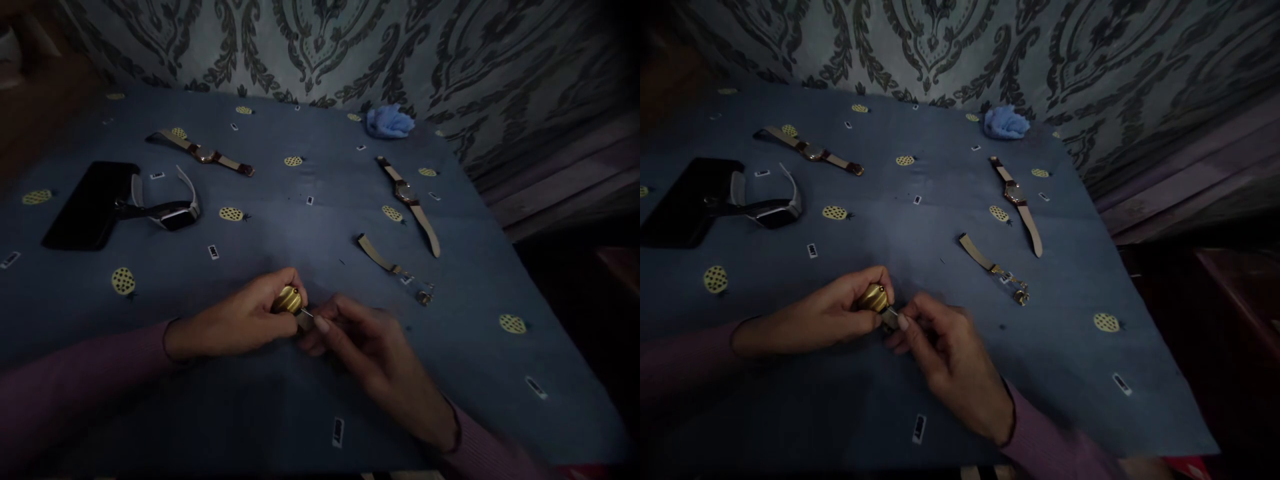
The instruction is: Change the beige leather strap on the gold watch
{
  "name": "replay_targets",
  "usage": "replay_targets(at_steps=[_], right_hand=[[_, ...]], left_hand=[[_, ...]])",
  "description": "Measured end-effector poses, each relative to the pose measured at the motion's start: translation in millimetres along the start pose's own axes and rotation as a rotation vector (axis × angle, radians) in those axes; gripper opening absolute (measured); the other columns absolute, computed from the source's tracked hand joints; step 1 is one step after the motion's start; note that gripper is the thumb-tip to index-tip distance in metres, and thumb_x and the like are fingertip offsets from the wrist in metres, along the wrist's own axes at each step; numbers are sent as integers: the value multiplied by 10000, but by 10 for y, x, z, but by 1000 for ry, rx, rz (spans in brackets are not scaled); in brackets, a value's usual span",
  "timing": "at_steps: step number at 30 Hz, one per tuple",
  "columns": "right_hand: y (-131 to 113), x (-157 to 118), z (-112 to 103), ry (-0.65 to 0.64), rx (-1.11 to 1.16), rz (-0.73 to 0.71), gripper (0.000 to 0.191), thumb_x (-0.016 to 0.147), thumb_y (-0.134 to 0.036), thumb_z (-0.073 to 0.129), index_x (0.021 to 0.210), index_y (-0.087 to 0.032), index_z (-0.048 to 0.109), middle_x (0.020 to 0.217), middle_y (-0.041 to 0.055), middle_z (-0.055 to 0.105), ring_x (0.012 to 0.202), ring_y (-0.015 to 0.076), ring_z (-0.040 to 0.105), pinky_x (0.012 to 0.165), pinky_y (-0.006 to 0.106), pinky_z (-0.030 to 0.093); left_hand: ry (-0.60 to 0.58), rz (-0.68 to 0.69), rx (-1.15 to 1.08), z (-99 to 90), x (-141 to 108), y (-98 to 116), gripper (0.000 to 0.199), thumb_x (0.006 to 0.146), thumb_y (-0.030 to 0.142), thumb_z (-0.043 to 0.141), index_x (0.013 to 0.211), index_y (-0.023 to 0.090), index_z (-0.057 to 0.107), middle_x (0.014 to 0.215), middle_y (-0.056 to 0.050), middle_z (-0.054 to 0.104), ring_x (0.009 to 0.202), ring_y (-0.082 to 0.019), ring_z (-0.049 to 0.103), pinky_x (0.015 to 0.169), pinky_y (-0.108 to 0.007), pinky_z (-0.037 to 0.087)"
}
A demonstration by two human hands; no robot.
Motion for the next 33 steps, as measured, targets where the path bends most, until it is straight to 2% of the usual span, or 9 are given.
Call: replay_targets(at_steps=[10, 15, 18, 21, 24, 27, 30, 33], right_hand=[[-8, -4, -15, 2, -6, 17, 225, 957, -306, 526, 803, -163, 607, 731, 45, 708, 683, 138, 701, 618, 224, 568], [21, -7, -98, 82, -20, 28, 247, 948, -338, 544, 766, -179, 594, 576, -19, 600, 509, 96, 565, 471, 191, 453], [81, -5, -191, 179, 44, 40, 170, 947, -342, 547, 976, -189, 614, 712, -7, 662, 436, 67, 464, 413, 192, 393], [78, -1, -229, 211, 16, -2, 253, 953, -300, 515, 1184, -224, 584, 858, 19, 708, 439, 70, 412, 405, 209, 351], [54, 2, -198, 177, -54, -3, 241, 941, -306, 498, 1080, -206, 666, 805, 27, 675, 533, 106, 482, 465, 232, 379], [103, 9, -112, 90, -61, 112, 235, 903, -363, 554, 945, -179, 694, 660, 1, 575, 561, 124, 477, 490, 243, 374], [123, 33, -23, 9, 17, 158, 218, 825, -383, 675, 770, -172, 671, 586, -38, 466, 534, 104, 405, 489, 237, 340], [131, 62, -22, 17, 137, 143, 264, 812, -394, 704, 692, -169, 634, 596, -34, 485, 560, 101, 421, 525, 232, 362]], left_hand=[[1, -6, -54, -11, 0, -29, 106, 825, 153, 534, 877, 206, 457, 618, 107, 401, 475, -46, 318, 443, -167, 263], [-9, -3, -93, -17, -7, -53, 116, 828, 138, 530, 891, 207, 463, 637, 102, 406, 481, -38, 324, 438, -150, 274], [-12, -5, -124, -15, -7, -53, 147, 809, 97, 504, 898, 206, 460, 635, 99, 400, 477, -37, 320, 429, -146, 269], [-9, -3, -143, -15, -4, -45, 158, 799, 97, 505, 905, 205, 462, 625, 99, 392, 470, -38, 318, 421, -146, 266], [-3, 8, -153, -16, -2, -33, 157, 787, 105, 516, 900, 201, 464, 614, 101, 393, 460, -37, 311, 408, -146, 257], [-11, 8, -159, -6, 0, -38, 135, 800, 129, 519, 899, 201, 462, 605, 103, 390, 448, -36, 303, 401, -152, 249], [-16, -4, -152, -2, 0, -53, 122, 818, 161, 531, 907, 204, 459, 605, 104, 394, 448, -39, 306, 400, -156, 250], [-13, -6, -104, -13, -1, -50, 125, 821, 150, 536, 910, 203, 466, 607, 104, 395, 460, -41, 307, 402, -148, 255]])
Point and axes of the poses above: each hand's wrist, its own x-axis towards the middle knuckle, its own z-axis out of the palm, y = z × x, the point moved 8 cm from there along x, towards the middle knuckle
